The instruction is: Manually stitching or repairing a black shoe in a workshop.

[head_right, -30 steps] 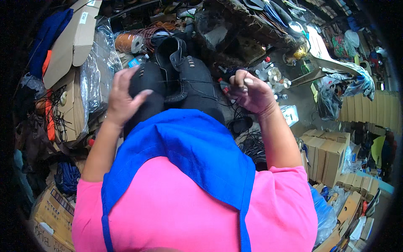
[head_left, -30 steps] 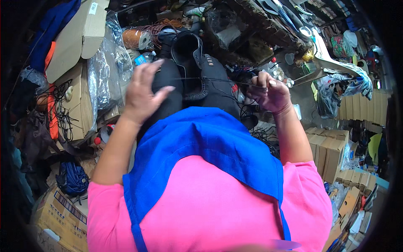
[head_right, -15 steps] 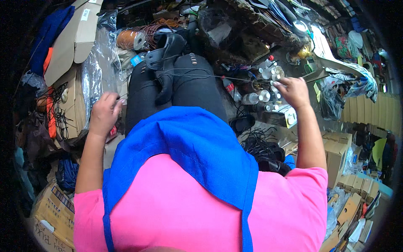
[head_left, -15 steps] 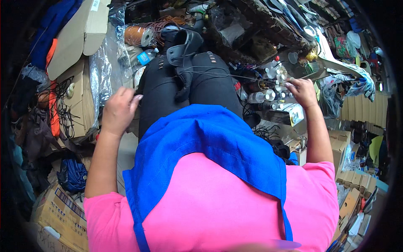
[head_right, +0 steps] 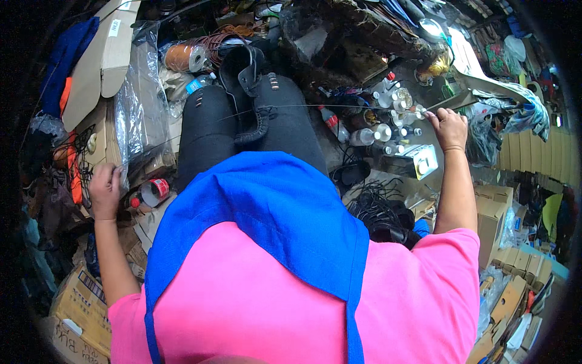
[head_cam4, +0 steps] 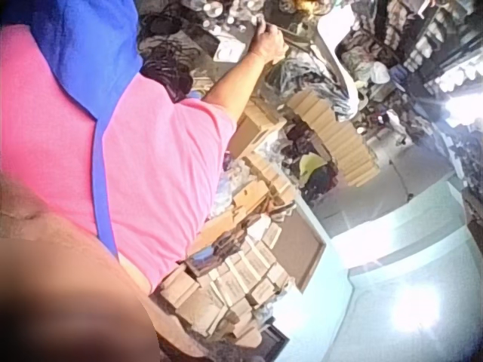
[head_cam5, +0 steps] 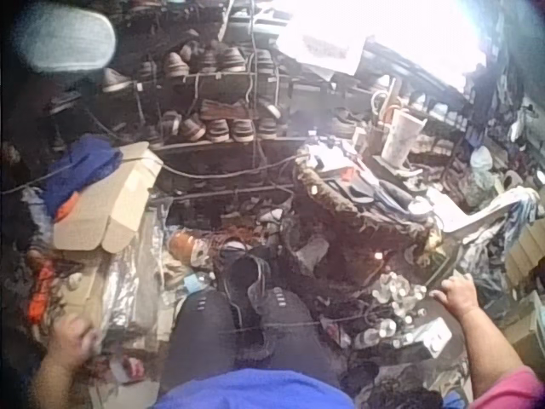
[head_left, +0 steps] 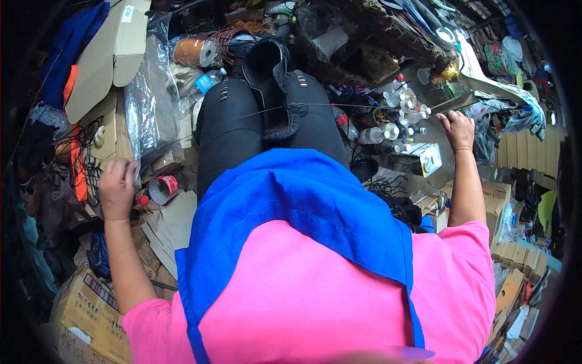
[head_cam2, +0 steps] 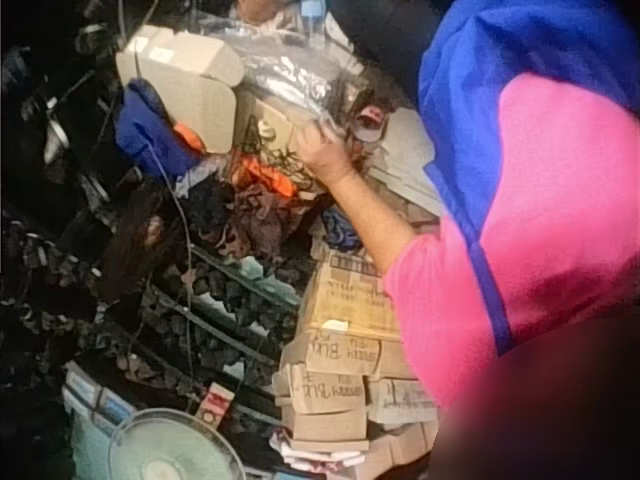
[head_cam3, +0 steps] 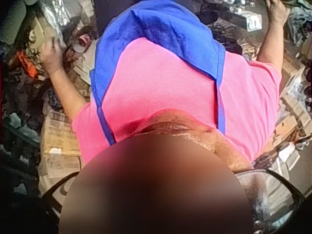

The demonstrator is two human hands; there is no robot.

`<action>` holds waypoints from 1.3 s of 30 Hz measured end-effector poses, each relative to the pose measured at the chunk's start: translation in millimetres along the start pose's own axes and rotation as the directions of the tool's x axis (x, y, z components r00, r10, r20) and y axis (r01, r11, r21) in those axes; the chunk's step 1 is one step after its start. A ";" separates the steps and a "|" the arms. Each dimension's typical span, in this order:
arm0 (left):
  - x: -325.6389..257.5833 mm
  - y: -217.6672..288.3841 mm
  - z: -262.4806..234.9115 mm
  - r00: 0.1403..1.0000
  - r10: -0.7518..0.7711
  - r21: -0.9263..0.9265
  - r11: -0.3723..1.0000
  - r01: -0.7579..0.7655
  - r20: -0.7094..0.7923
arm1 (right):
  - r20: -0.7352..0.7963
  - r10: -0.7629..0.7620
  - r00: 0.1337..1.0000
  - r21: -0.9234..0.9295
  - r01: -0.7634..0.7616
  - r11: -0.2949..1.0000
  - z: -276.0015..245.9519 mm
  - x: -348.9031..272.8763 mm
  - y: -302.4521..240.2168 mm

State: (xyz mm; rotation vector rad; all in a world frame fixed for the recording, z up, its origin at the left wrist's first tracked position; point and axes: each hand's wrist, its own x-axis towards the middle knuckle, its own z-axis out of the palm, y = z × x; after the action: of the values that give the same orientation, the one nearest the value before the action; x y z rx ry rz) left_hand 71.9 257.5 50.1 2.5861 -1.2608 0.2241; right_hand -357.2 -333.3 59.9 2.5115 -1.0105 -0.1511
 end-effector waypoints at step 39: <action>176.8 181.4 116.0 0.755 0.450 -0.739 0.670 0.067 0.476 | -0.179 -0.645 0.743 0.924 0.351 0.148 -77.6 59.1 -255.4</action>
State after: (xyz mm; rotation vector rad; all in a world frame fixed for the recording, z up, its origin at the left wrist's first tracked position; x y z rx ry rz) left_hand 40.0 -16.7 12.0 1.8127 -1.4346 -1.0162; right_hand -132.1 -182.3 24.6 3.9919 -0.1234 -0.1141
